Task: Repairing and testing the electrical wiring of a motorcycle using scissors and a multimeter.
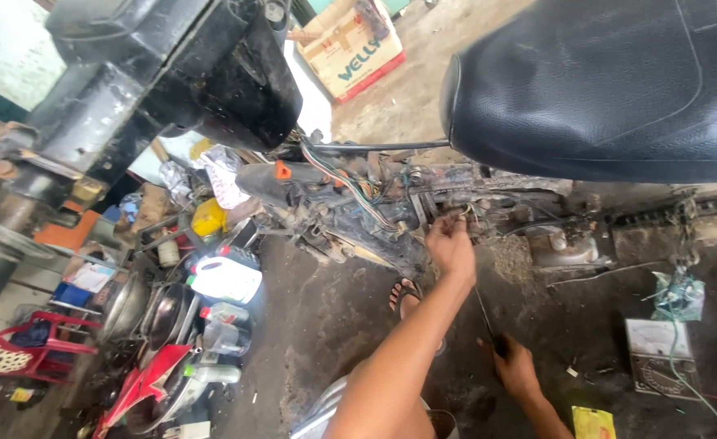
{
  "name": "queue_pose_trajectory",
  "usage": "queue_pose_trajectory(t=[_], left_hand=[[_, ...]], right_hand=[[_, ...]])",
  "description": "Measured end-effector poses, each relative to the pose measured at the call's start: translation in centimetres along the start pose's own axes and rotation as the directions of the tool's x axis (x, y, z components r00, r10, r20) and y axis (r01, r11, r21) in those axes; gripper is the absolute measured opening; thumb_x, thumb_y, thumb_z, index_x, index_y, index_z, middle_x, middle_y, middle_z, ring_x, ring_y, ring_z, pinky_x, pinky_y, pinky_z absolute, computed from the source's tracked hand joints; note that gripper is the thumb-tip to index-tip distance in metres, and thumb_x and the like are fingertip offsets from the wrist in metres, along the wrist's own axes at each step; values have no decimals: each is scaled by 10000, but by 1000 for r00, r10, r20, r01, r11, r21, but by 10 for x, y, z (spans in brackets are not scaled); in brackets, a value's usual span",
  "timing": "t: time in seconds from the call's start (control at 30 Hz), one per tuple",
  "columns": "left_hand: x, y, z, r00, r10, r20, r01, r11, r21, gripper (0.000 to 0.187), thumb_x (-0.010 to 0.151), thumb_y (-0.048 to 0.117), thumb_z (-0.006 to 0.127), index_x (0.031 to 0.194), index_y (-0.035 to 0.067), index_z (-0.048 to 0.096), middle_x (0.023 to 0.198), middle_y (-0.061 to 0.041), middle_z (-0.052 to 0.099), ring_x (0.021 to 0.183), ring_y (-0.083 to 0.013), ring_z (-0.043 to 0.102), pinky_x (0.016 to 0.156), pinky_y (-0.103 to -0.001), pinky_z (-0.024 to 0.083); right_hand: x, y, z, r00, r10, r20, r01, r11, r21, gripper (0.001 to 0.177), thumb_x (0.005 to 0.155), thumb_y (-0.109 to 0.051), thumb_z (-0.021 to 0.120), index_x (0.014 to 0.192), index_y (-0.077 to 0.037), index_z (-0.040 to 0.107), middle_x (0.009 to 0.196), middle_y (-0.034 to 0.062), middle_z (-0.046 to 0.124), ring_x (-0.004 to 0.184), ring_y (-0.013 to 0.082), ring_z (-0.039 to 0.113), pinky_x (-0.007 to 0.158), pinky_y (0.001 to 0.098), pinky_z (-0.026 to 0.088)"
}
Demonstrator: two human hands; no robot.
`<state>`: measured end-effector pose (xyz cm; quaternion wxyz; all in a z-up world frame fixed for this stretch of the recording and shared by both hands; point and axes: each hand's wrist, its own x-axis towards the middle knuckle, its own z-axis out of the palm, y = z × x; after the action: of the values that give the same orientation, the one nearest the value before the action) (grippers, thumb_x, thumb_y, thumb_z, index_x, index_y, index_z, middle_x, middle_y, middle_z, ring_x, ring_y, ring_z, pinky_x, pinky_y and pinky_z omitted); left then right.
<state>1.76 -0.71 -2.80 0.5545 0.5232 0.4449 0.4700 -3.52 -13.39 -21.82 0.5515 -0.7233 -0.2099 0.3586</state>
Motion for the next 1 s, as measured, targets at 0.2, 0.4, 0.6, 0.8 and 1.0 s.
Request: queue_pose_trajectory(t=[0.2, 0.4, 0.6, 0.8, 1.0], left_hand=[[11, -21, -5, 935, 351, 42, -352, 936, 14, 200, 737, -77, 545, 837, 72, 634, 734, -5, 593, 600, -86, 493, 545, -205, 436], [14, -9, -9, 859, 504, 89, -505, 803, 317, 135, 702, 3, 553, 792, 37, 647, 564, -3, 519, 488, -101, 413, 453, -228, 365], [2, 22, -20, 776, 535, 333, -630, 658, 412, 245, 664, -65, 526, 862, 22, 641, 865, -75, 646, 697, -176, 597, 656, -263, 494], [2, 33, -25, 774, 509, 378, -633, 643, 430, 229, 680, -38, 520, 865, 0, 650, 792, -91, 669, 630, -169, 612, 587, -253, 504], [23, 22, -36, 620, 539, 569, -781, 359, 511, 139, 718, -10, 574, 844, -32, 629, 816, -152, 662, 608, -210, 644, 535, -273, 553]], right_hand=[[1, -34, -7, 985, -155, -76, 165, 973, 161, 249, 738, -228, 648, 764, 8, 573, 474, 68, 511, 389, 147, 406, 396, 288, 347], [12, -30, -6, 912, -387, -138, 391, 920, 8, 346, 711, -287, 662, 880, 6, 587, 659, 73, 617, 511, 153, 472, 504, 285, 427], [8, -54, -11, 943, -332, 12, 332, 943, 11, 301, 763, -287, 592, 923, -31, 590, 757, 66, 672, 580, 157, 553, 578, 303, 461], [8, -75, -9, 938, -344, 40, 340, 937, 81, 269, 792, -319, 553, 783, -51, 531, 623, 36, 542, 535, 132, 417, 512, 296, 384], [8, -95, -11, 971, -238, 35, 230, 961, 151, 337, 813, -369, 508, 794, -34, 545, 588, 29, 518, 524, 119, 416, 491, 279, 353]])
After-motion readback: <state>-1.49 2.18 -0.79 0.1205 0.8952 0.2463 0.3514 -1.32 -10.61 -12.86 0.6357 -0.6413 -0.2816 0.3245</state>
